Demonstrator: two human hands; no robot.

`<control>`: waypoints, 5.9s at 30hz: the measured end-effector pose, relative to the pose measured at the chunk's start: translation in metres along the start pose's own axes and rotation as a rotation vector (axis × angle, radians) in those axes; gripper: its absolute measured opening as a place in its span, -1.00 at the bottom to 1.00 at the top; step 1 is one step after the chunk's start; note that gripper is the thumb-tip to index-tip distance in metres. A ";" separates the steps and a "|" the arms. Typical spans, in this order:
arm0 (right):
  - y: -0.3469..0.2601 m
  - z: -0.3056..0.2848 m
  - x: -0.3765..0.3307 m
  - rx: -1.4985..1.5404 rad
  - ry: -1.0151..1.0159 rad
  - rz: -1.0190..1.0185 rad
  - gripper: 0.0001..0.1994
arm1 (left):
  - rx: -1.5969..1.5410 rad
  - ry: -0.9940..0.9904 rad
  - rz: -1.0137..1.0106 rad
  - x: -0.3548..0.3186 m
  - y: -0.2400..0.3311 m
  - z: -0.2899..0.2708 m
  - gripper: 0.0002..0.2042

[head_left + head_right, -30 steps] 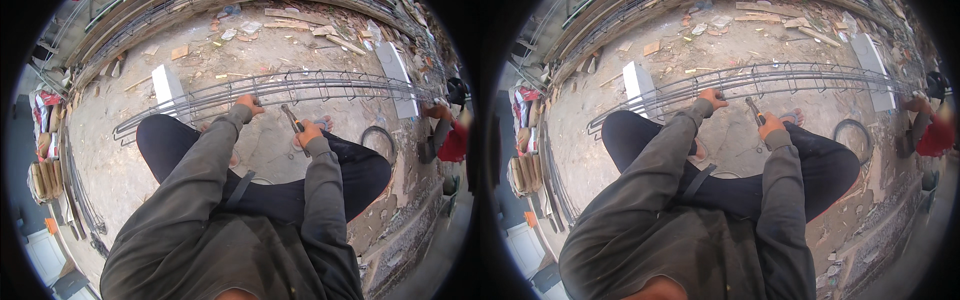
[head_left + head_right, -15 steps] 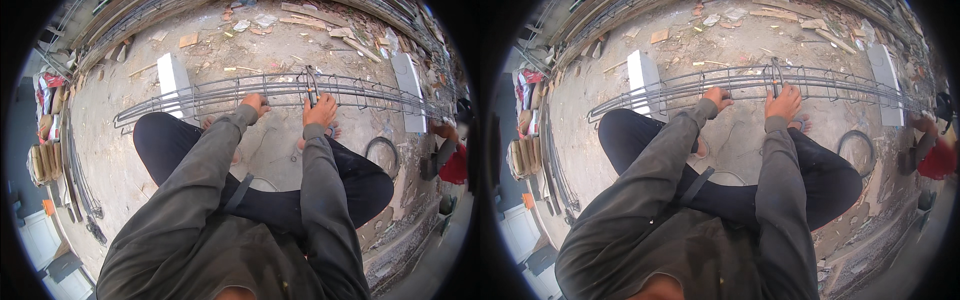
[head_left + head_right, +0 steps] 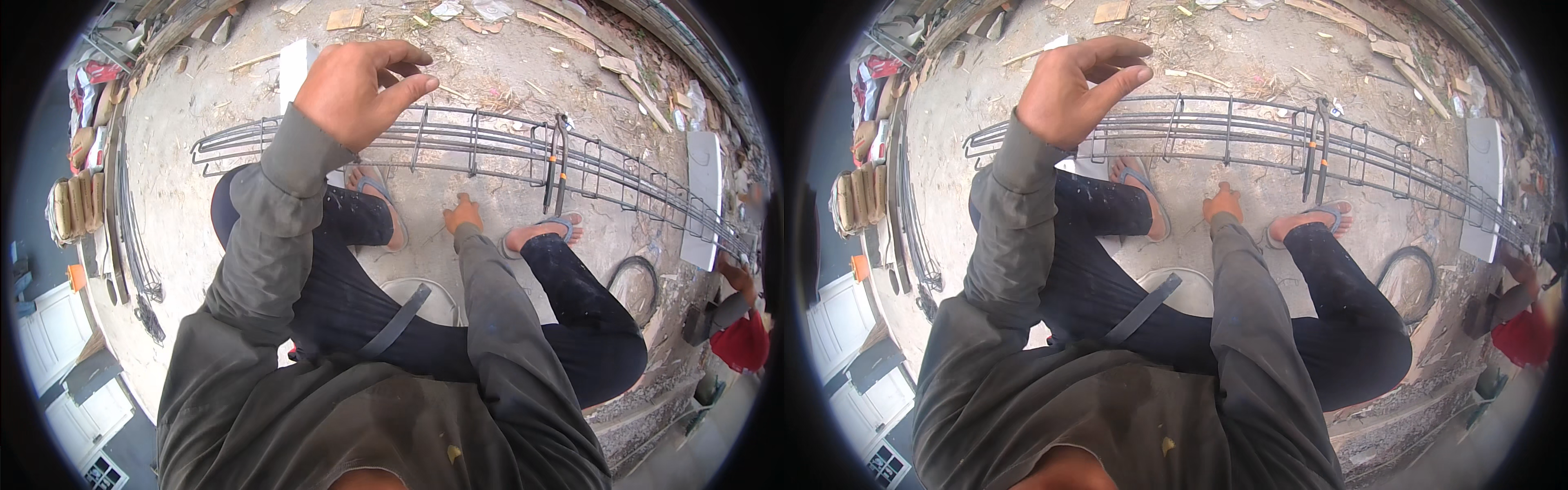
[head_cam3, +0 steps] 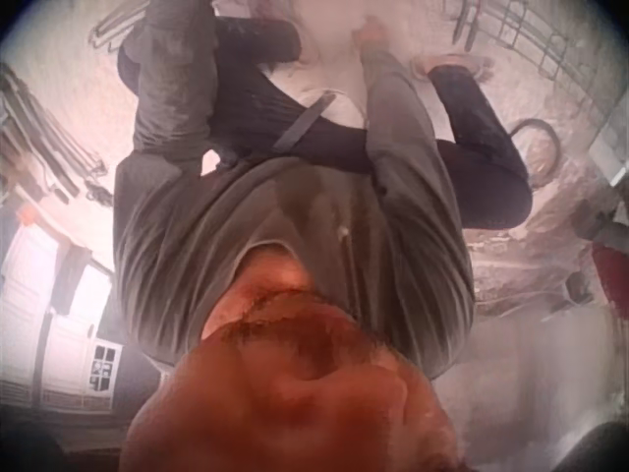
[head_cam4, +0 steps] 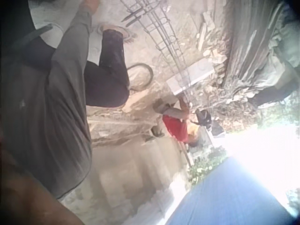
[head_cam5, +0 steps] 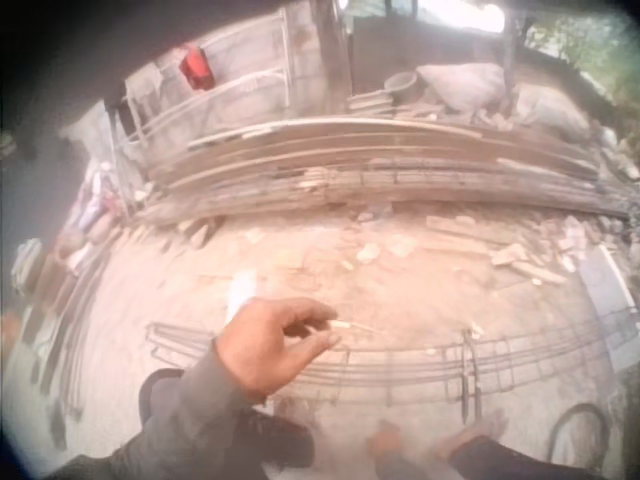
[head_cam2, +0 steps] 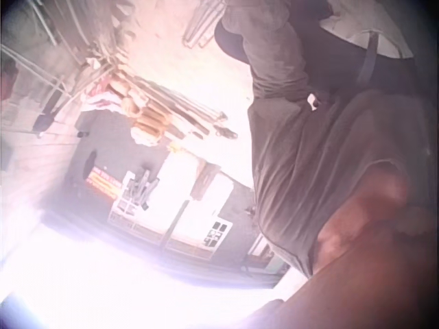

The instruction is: The person sits on the ground and ties a rebar cage using wire ties and pliers. They repeatedly wrap wire around the intersections of the rebar grid and twist the wire to secure the structure.

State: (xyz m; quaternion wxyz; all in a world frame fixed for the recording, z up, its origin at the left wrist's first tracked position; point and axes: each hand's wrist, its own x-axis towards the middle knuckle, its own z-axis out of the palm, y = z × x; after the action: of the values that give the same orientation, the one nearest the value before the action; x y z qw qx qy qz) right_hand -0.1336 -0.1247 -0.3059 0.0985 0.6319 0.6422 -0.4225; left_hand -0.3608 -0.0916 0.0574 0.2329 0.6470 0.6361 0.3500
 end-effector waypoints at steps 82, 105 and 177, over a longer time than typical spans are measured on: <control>-0.060 -0.323 -0.199 0.710 0.676 -0.675 -0.83 | 0.277 -0.281 -0.457 -0.006 -0.048 0.058 -0.56; -0.063 -0.333 -0.211 0.664 0.818 -0.755 -0.83 | 0.632 -0.196 -0.654 -0.033 -0.203 0.120 -0.72; -0.063 -0.303 -0.177 0.414 0.786 -0.663 -0.77 | 0.632 -0.428 -0.396 -0.045 -0.092 0.162 -0.81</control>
State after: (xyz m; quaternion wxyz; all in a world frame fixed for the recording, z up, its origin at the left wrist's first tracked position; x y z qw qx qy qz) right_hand -0.0341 -0.0419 0.0266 -0.4132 0.5124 0.6985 -0.2807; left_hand -0.2977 -0.1047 -0.1228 0.2123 0.6101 0.7613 -0.0556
